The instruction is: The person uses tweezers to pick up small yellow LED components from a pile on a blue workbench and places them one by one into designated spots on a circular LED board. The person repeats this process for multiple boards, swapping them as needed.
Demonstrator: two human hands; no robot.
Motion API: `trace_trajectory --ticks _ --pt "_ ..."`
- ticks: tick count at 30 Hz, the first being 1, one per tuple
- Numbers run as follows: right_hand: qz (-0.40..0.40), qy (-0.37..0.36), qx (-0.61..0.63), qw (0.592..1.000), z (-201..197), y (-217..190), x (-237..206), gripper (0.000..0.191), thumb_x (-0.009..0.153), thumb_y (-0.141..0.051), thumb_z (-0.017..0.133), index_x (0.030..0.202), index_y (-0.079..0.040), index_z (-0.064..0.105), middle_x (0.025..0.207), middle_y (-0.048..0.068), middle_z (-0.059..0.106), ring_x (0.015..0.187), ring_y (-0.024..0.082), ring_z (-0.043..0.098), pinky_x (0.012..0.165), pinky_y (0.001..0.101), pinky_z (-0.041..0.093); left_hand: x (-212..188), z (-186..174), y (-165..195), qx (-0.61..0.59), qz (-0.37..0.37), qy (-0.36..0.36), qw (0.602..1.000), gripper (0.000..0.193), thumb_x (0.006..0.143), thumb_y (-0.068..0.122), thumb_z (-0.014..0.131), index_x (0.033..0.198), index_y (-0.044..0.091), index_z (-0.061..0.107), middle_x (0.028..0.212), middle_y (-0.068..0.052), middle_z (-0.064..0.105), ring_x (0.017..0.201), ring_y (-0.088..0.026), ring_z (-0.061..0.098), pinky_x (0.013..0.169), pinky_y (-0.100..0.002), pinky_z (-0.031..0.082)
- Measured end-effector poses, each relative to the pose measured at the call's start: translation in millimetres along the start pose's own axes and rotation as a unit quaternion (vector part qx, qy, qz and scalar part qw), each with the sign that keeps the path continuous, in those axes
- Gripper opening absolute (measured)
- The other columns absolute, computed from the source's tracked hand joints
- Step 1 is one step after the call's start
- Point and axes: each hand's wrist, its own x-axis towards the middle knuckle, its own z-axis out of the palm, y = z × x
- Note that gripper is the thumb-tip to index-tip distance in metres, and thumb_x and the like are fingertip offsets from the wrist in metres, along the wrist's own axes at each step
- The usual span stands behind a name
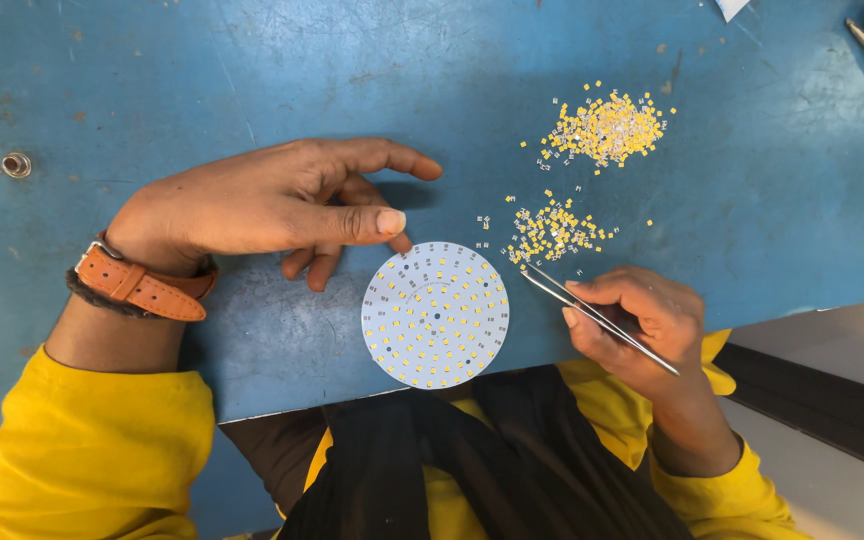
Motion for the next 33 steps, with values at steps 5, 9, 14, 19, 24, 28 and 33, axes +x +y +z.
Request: trace_trajectory --ticks 5,9,14,19,24,28,33 --pt "0.000 0.009 0.009 1.000 -1.3 3.1 -2.6 0.019 0.082 -0.007 0.082 0.094 0.002 0.071 0.079 0.009 0.070 0.061 0.013 0.062 0.056 0.0248 0.044 -0.4 0.4 0.9 -0.009 0.010 -0.003 1.000 0.079 0.083 0.052 0.063 0.150 0.013 0.046 0.093 -0.006 0.080 0.043 -0.007 0.063 0.033 -0.022 0.048" --pt "-0.014 0.002 -0.001 1.000 -0.7 2.3 -1.2 0.019 0.082 -0.008 0.083 0.094 0.002 0.071 0.078 0.009 0.070 0.062 0.014 0.063 0.057 0.0251 0.045 -0.2 0.7 1.0 0.014 -0.019 0.009 1.000 0.078 0.083 0.049 0.063 0.151 0.015 0.048 0.089 -0.008 0.080 0.041 -0.009 0.063 0.033 -0.024 0.047" --pt "-0.004 -0.012 0.001 1.000 -1.9 -0.3 0.0 0.019 0.082 -0.007 0.081 0.097 0.003 0.072 0.079 0.009 0.070 0.062 0.014 0.063 0.057 0.0253 0.044 0.7 0.5 1.8 0.000 0.000 0.000 1.000 0.078 0.083 0.050 0.062 0.150 0.014 0.046 0.088 -0.008 0.080 0.040 -0.009 0.061 0.032 -0.024 0.046" --pt "-0.011 -0.014 -0.011 1.000 -4.0 2.7 -4.7 0.018 0.084 -0.005 0.081 0.097 0.004 0.072 0.075 0.009 0.068 0.061 0.016 0.061 0.057 0.0271 0.043 1.9 0.5 -0.8 0.001 0.020 -0.005 1.000 0.075 0.085 0.050 0.062 0.146 0.011 0.045 0.091 -0.009 0.080 0.041 -0.010 0.062 0.032 -0.024 0.046" --pt "-0.083 -0.105 0.103 0.986 -15.0 14.5 0.0 0.017 0.080 -0.008 0.079 0.091 0.002 0.071 0.077 0.009 0.069 0.064 0.017 0.065 0.057 0.0266 0.049 2.8 -0.9 -5.7 0.011 0.030 -0.002 0.999 0.076 0.085 0.051 0.060 0.148 0.011 0.044 0.095 -0.011 0.080 0.040 -0.012 0.066 0.032 -0.025 0.049" --pt "-0.131 -0.171 0.131 0.968 -18.0 26.4 14.8 0.019 0.079 -0.010 0.081 0.092 0.001 0.071 0.079 0.010 0.072 0.067 0.018 0.068 0.061 0.0285 0.052 1.7 -0.4 -5.7 0.031 0.035 0.003 0.999 0.076 0.086 0.055 0.060 0.147 0.012 0.046 0.097 -0.012 0.081 0.043 -0.013 0.068 0.034 -0.025 0.051" --pt "-0.143 -0.203 0.139 0.959 -13.7 27.4 25.1 0.020 0.080 -0.008 0.081 0.096 -0.001 0.074 0.077 0.007 0.072 0.067 0.016 0.070 0.059 0.0273 0.052 2.3 0.0 -3.8 0.034 0.022 0.006 0.999 0.078 0.084 0.056 0.059 0.149 0.014 0.047 0.097 -0.012 0.080 0.043 -0.014 0.069 0.034 -0.025 0.052"
